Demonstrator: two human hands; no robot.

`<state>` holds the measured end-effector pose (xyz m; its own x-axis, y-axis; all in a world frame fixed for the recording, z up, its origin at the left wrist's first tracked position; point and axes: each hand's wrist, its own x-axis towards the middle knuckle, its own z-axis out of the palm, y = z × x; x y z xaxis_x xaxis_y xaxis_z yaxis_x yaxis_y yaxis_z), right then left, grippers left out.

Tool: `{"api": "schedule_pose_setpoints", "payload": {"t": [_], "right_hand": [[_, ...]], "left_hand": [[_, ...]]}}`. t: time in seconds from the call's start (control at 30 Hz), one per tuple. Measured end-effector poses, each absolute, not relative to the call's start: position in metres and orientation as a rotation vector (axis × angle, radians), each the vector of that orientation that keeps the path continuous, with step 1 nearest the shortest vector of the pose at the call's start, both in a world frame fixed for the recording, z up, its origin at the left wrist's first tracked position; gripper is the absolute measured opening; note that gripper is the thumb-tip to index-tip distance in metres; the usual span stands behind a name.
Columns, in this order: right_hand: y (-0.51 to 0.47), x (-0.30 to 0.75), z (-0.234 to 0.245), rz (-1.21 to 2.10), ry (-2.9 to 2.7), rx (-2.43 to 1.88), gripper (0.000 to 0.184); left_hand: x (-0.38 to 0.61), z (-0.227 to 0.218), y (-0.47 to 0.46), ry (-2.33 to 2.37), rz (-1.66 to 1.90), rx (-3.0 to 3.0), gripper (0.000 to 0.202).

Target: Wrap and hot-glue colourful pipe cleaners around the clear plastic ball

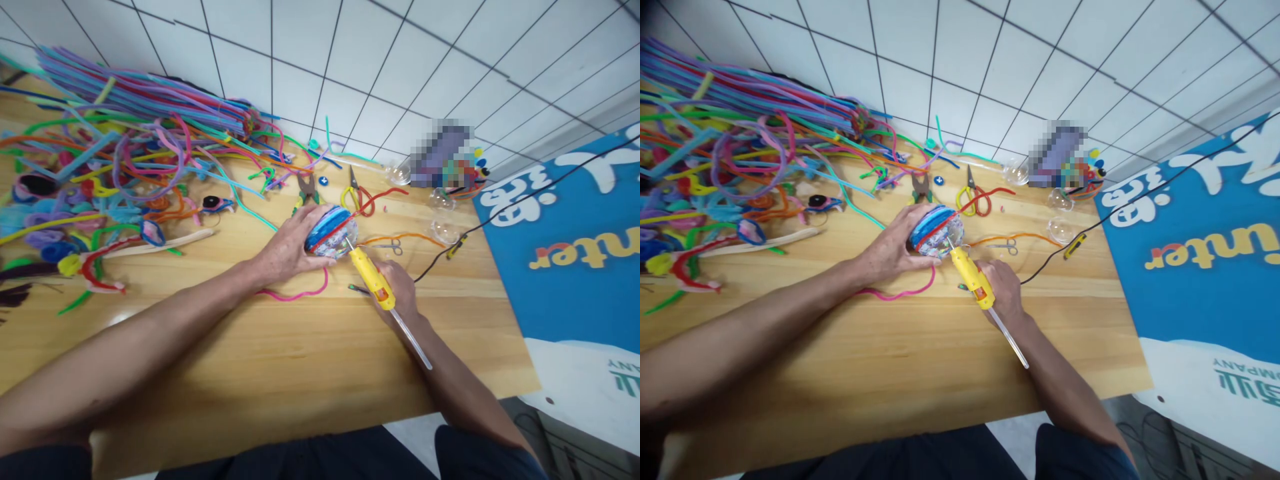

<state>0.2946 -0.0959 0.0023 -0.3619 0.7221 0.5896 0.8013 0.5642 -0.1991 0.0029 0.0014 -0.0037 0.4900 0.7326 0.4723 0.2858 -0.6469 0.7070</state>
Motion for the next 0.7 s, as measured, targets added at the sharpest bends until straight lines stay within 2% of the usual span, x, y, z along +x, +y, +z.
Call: {"api": "schedule_pose_setpoints", "payload": {"t": [0.2,0.4,0.47,0.6,0.7], "right_hand": [[-0.088,0.297,0.010,-0.299,-2.236,-1.152,0.057],[-0.079,0.304,0.021,-0.354,-2.316,-1.092,0.071],[-0.079,0.304,0.021,-0.330,-2.332,-1.101,0.070],[-0.082,0.301,0.019,-0.302,-2.305,-1.079,0.056],[-0.082,0.299,0.021,-0.308,-2.304,-1.097,0.059]], "left_hand": [[0.003,-0.004,0.002,0.814,1.073,2.194,0.100],[0.003,-0.003,0.001,0.813,1.071,2.175,0.099],[0.004,-0.003,0.001,0.820,1.067,2.178,0.099],[0.003,-0.002,0.001,0.831,1.050,2.182,0.099],[0.003,-0.002,0.002,0.822,1.048,2.183,0.098]]}}
